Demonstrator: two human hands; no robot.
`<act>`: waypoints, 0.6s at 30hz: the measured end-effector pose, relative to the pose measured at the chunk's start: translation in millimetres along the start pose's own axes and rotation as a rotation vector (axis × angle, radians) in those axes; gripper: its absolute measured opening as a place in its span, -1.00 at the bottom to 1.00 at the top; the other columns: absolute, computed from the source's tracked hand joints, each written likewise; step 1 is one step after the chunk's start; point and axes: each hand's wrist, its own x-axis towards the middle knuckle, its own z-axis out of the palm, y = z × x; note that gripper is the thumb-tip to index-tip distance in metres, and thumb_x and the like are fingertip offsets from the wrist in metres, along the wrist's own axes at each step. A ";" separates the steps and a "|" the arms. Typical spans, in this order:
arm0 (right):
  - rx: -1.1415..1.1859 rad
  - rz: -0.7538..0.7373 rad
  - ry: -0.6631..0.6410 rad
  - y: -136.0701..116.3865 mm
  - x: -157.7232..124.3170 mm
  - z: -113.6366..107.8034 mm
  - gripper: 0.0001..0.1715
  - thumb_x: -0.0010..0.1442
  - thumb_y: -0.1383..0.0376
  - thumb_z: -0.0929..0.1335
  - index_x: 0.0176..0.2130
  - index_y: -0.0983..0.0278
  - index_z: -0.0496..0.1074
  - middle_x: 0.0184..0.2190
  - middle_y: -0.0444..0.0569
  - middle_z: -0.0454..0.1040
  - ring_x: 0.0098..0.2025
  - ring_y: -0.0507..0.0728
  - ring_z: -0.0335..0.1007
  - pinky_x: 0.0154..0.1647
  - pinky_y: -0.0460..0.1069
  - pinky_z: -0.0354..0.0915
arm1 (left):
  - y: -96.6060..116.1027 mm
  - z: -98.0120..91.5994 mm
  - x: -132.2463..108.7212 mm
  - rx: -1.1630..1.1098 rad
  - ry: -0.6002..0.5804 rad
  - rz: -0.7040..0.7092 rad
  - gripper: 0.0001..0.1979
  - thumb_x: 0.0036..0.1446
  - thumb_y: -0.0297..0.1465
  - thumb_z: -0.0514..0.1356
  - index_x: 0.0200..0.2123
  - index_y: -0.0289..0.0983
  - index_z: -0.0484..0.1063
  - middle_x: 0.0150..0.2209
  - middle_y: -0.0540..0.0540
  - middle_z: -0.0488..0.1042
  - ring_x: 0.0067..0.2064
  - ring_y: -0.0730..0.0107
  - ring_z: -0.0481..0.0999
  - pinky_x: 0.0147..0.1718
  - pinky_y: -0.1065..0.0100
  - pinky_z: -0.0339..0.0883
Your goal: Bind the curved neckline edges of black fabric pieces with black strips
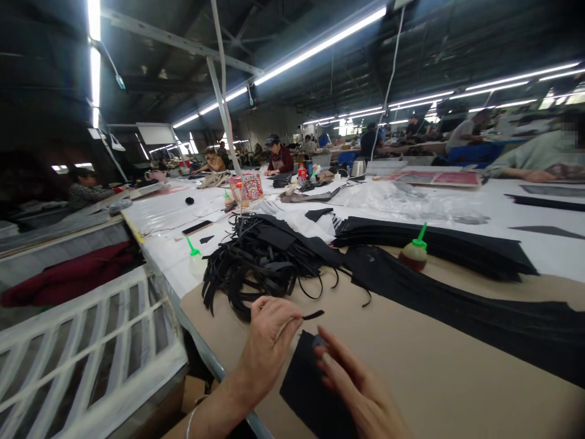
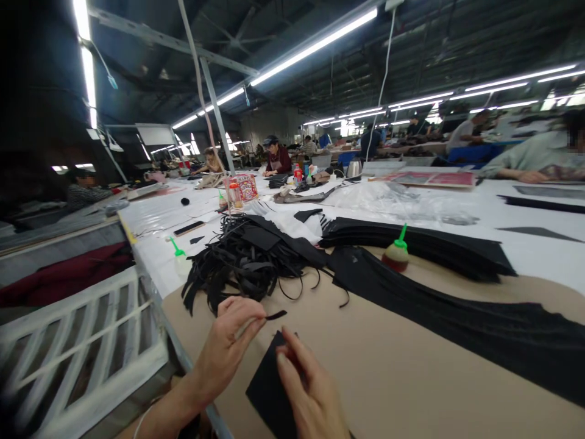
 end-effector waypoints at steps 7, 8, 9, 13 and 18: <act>0.400 0.067 0.179 -16.5 39.8 29.6 -0.59 0.03 -0.01 0.43 -0.34 0.29 0.50 -0.39 -0.08 0.49 -0.29 0.13 0.37 -0.29 -0.03 0.27 | -11.0 11.1 -6.0 -0.079 -0.044 -0.005 -0.87 0.25 -0.31 0.14 -0.29 -0.14 0.49 -0.26 0.01 0.57 -0.16 0.27 0.45 -0.02 0.26 0.10; 0.408 0.062 0.180 -17.7 42.5 28.8 -0.61 0.03 0.00 0.43 -0.38 0.28 0.47 -0.42 -0.11 0.47 -0.33 0.10 0.34 -0.31 -0.05 0.25 | -15.5 11.7 -4.0 -0.030 -0.053 0.013 -0.87 0.25 -0.32 0.13 -0.25 -0.14 0.49 -0.25 0.00 0.57 -0.16 0.28 0.45 -0.02 0.27 0.10; 0.412 0.060 0.178 -19.5 44.8 27.1 -0.62 0.04 0.00 0.43 -0.40 0.27 0.44 -0.44 -0.13 0.45 -0.35 0.08 0.32 -0.30 -0.05 0.24 | -21.2 12.5 -1.7 0.040 -0.070 0.034 -0.85 0.27 -0.34 0.10 -0.19 -0.14 0.48 -0.22 0.00 0.57 -0.14 0.30 0.46 -0.01 0.27 0.09; 0.434 -0.024 0.157 -40.0 47.7 7.1 -0.70 0.12 0.05 0.41 -0.34 0.23 0.40 -0.31 -0.13 0.49 -0.15 0.11 0.37 -0.02 0.01 0.23 | -58.7 14.7 9.7 0.313 -0.162 0.092 -0.68 0.24 -0.53 -0.02 -0.05 -0.16 0.42 -0.10 -0.04 0.54 -0.05 0.30 0.44 0.04 0.21 0.01; 0.353 -0.217 0.350 -85.3 28.8 -65.7 -0.81 0.25 0.10 0.32 -0.29 0.16 0.34 -0.43 -0.20 0.49 -0.27 0.09 0.45 -0.01 0.18 0.29 | -114.5 9.1 27.5 0.468 -0.168 0.055 -0.71 0.18 -0.56 -0.01 -0.21 -0.18 0.46 -0.17 -0.08 0.50 -0.04 0.20 0.38 0.02 0.14 0.00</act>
